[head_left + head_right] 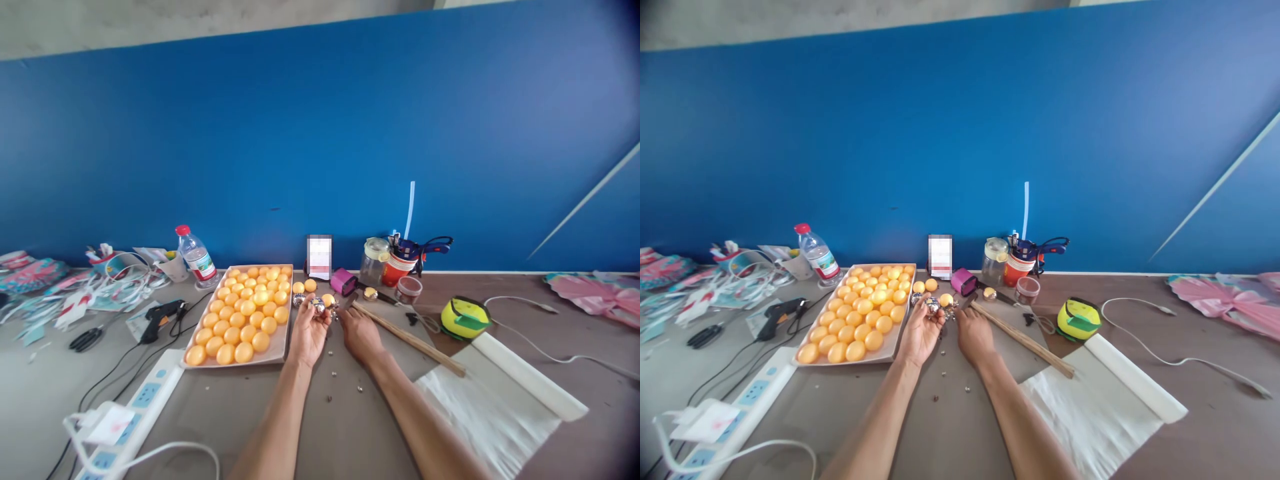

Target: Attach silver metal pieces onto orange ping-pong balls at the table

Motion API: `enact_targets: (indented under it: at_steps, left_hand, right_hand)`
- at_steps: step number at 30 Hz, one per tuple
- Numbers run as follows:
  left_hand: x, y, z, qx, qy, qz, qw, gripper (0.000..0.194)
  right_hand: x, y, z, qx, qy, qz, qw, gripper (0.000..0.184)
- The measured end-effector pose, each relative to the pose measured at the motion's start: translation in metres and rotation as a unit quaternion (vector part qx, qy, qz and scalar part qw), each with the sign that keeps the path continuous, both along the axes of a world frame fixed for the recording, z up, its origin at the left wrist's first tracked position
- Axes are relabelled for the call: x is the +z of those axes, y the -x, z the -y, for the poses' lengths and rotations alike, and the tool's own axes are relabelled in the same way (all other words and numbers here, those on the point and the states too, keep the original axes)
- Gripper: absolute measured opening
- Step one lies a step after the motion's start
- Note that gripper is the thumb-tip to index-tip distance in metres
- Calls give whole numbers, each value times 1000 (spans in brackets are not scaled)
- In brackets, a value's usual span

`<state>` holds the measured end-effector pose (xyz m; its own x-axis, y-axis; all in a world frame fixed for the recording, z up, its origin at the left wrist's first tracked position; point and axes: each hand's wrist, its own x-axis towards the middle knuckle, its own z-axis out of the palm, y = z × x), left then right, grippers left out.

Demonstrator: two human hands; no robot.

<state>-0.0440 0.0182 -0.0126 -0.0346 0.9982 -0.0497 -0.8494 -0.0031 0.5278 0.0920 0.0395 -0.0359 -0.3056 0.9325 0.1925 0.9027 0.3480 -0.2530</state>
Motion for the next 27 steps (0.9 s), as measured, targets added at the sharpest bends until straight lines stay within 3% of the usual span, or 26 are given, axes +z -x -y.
enact_targets:
  at_steps: [11, 15, 18, 20, 23, 27]
  left_hand:
    - [0, -4, 2, -5, 7, -40, 999, 37]
    - [-1, -4, 2, -7, 7, -51, 999, 39]
    - [-2, -3, 2, -6, 16, -55, 998, 40]
    - [-2, -2, 2, -9, 19, -55, 998, 40]
    - [-2, -1, 3, -19, 18, -57, 998, 39]
    - [-1, -3, 4, -31, 8, -63, 997, 40]
  right_hand:
    - [-10, -4, -3, 16, -29, -102, 994, 19]
    - [-14, -5, -4, 7, -64, -208, 976, 19]
    - [-11, -4, -4, -17, -66, -334, 940, 12]
    - [-8, -2, -2, -31, 0, -420, 907, 10]
    - [-3, 1, -2, -39, 98, -538, 836, 10]
    - [3, 6, -2, -6, 138, -656, 742, 21]
